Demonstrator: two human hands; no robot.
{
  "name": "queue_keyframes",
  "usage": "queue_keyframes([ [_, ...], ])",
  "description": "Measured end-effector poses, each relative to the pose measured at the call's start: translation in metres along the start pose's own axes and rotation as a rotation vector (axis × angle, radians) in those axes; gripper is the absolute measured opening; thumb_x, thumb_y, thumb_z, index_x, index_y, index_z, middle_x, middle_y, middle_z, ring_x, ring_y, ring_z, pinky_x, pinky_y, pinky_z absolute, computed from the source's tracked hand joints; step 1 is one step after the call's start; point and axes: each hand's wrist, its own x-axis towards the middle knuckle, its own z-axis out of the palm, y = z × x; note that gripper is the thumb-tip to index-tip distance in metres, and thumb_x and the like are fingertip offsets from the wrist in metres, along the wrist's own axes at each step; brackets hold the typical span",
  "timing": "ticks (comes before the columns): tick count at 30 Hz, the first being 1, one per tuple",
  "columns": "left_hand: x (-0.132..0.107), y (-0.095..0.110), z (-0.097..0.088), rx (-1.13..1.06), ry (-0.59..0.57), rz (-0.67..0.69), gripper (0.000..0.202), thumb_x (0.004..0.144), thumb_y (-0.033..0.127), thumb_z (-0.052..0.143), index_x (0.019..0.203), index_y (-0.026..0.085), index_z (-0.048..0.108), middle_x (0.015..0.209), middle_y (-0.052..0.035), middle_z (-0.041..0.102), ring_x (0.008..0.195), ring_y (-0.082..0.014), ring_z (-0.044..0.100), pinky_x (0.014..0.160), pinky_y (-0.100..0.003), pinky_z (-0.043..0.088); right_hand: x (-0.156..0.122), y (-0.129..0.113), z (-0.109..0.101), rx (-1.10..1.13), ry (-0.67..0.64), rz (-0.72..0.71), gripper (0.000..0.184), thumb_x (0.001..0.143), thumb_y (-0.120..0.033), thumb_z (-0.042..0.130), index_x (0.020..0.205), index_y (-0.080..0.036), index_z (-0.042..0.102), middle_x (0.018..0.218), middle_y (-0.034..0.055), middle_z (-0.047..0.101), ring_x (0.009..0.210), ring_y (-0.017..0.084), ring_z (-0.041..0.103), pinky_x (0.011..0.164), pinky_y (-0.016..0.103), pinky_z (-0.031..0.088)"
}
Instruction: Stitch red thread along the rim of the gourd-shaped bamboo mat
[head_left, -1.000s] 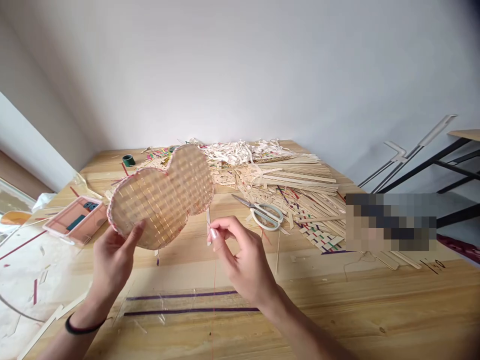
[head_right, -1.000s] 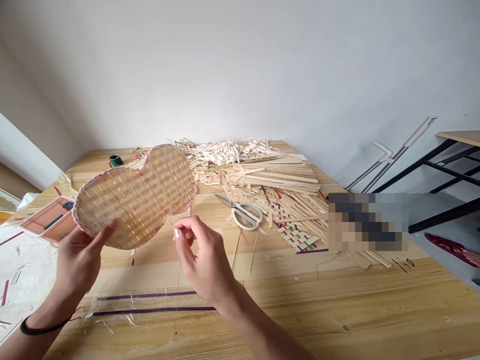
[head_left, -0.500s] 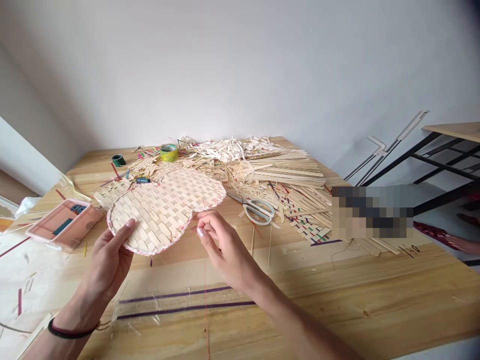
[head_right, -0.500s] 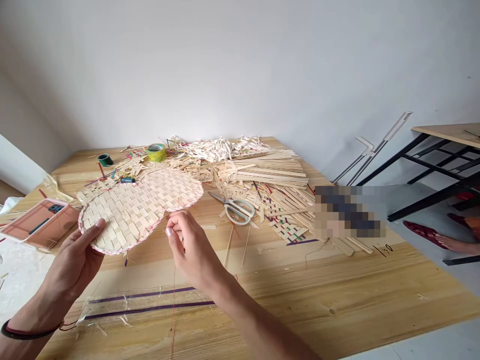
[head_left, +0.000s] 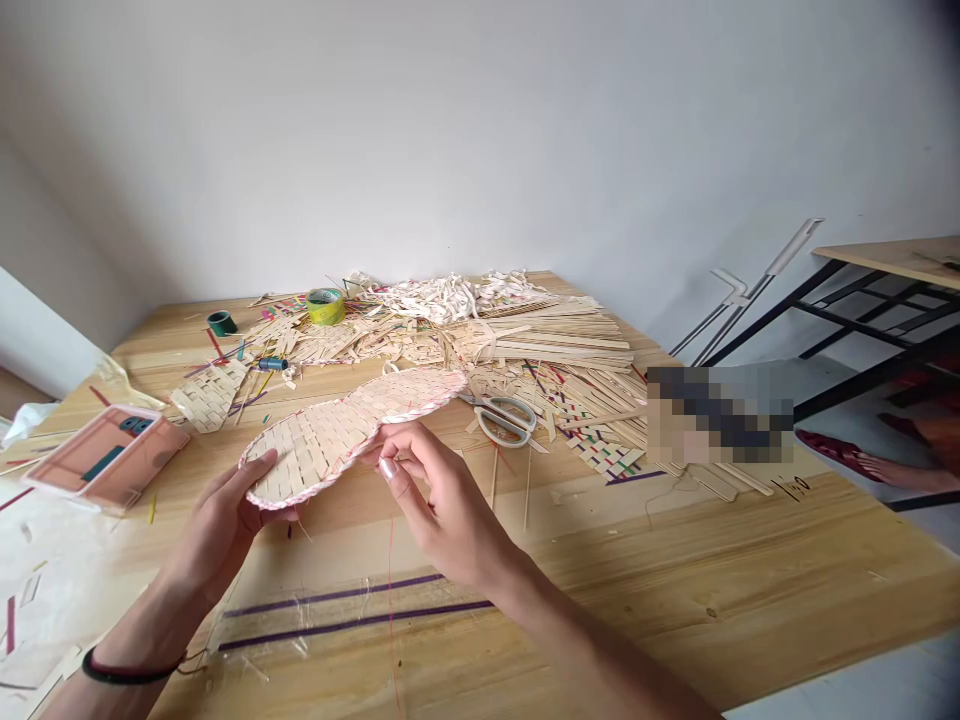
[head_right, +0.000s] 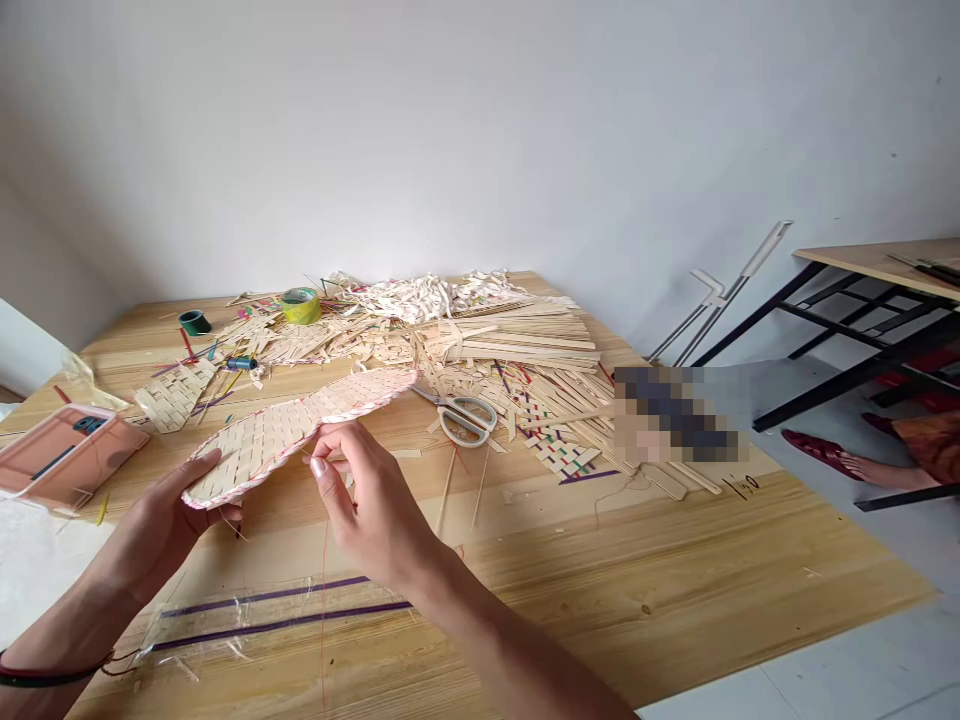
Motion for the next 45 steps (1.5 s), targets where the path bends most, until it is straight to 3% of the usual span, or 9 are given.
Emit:
queue_keyframes([
  [5,0.006,-0.004,-0.008,0.112,-0.106,-0.064,0.047,0.079,0.059,0.078,0.098,0.016,0.077,0.071,-0.0081,0.075,0.054,-0.0212,0.065,0.047,-0.031,0.058,0.001,-0.001,0.0,-0.029,0.013,-0.021,0.009,0.109,-0.027,0.053,0.105,-0.021,0.057,0.113,0.0092,0.065,0.111,0.021,0.066,0.092,0.033,0.057],
  [8,0.012,0.002,-0.023,0.397,-0.142,-0.072,0.068,0.085,0.082,0.054,0.069,0.017,0.07,0.06,-0.011,0.07,0.048,-0.0227,0.062,0.043,-0.031,0.049,0.002,-0.001,0.0,-0.05,0.037,-0.021,0.008,0.108,-0.026,0.052,0.104,-0.021,0.057,0.115,0.0089,0.065,0.107,0.019,0.066,0.088,0.031,0.057],
  [12,0.014,0.018,-0.049,0.976,0.099,0.36,0.077,0.102,0.075,0.037,0.046,0.023,0.047,0.04,-0.0013,0.047,0.036,-0.0145,0.044,0.038,-0.027,0.034,0.001,-0.001,-0.001,-0.053,0.048,-0.004,0.01,0.109,-0.026,0.051,0.104,-0.021,0.058,0.118,0.0091,0.067,0.11,0.02,0.068,0.087,0.031,0.057],
  [15,0.006,0.026,-0.051,1.071,0.257,0.747,0.062,0.108,0.058,0.04,0.058,0.023,0.05,0.051,0.0008,0.052,0.05,-0.0162,0.052,0.048,-0.028,0.042,0.001,-0.002,0.0,-0.036,0.032,0.007,0.01,0.11,-0.027,0.051,0.105,-0.021,0.058,0.125,0.0102,0.068,0.11,0.02,0.07,0.09,0.033,0.059],
  [20,-0.008,0.014,-0.025,1.124,-0.16,1.052,0.034,0.102,0.05,0.061,0.12,0.024,0.073,0.12,-0.0077,0.075,0.105,-0.0246,0.075,0.086,-0.034,0.061,-0.001,-0.002,0.0,-0.028,0.001,0.049,0.01,0.11,-0.028,0.051,0.111,-0.022,0.059,0.132,0.0108,0.068,0.109,0.02,0.072,0.095,0.037,0.061],
  [25,-0.011,-0.007,-0.013,1.077,-0.151,1.26,0.026,0.102,0.02,0.066,0.127,0.025,0.073,0.115,-0.0044,0.077,0.099,-0.0166,0.076,0.083,-0.024,0.061,0.0,-0.002,-0.002,0.013,-0.028,0.073,0.009,0.109,-0.029,0.052,0.105,-0.022,0.057,0.144,0.0136,0.062,0.116,0.019,0.071,0.095,0.036,0.063],
  [28,-0.015,-0.01,-0.014,1.053,-0.083,1.311,0.031,0.101,0.012,0.068,0.128,0.026,0.073,0.114,-0.003,0.078,0.093,-0.0139,0.076,0.079,-0.021,0.06,0.001,-0.005,-0.002,-0.027,-0.021,0.044,0.009,0.108,-0.026,0.054,0.103,-0.021,0.059,0.138,0.0129,0.063,0.113,0.018,0.07,0.09,0.03,0.061],
  [35,-0.023,-0.012,-0.01,1.106,0.001,1.371,0.041,0.099,0.011,0.072,0.136,0.028,0.071,0.113,-0.0026,0.079,0.088,-0.0136,0.078,0.082,-0.022,0.057,-0.004,-0.018,0.005,-0.018,-0.122,0.067,0.011,0.104,-0.024,0.056,0.095,-0.02,0.06,0.074,-0.0025,0.059,0.065,0.011,0.054,0.061,0.022,0.044],
  [45,-0.034,-0.011,-0.001,1.182,-0.054,1.425,0.046,0.101,0.006,0.066,0.142,0.027,0.066,0.107,-0.0035,0.076,0.084,-0.012,0.074,0.077,-0.02,0.056,-0.012,-0.02,0.014,0.032,-0.207,0.136,0.01,0.104,-0.025,0.055,0.096,-0.02,0.058,0.063,-0.0077,0.047,0.053,0.008,0.039,0.052,0.022,0.029],
])
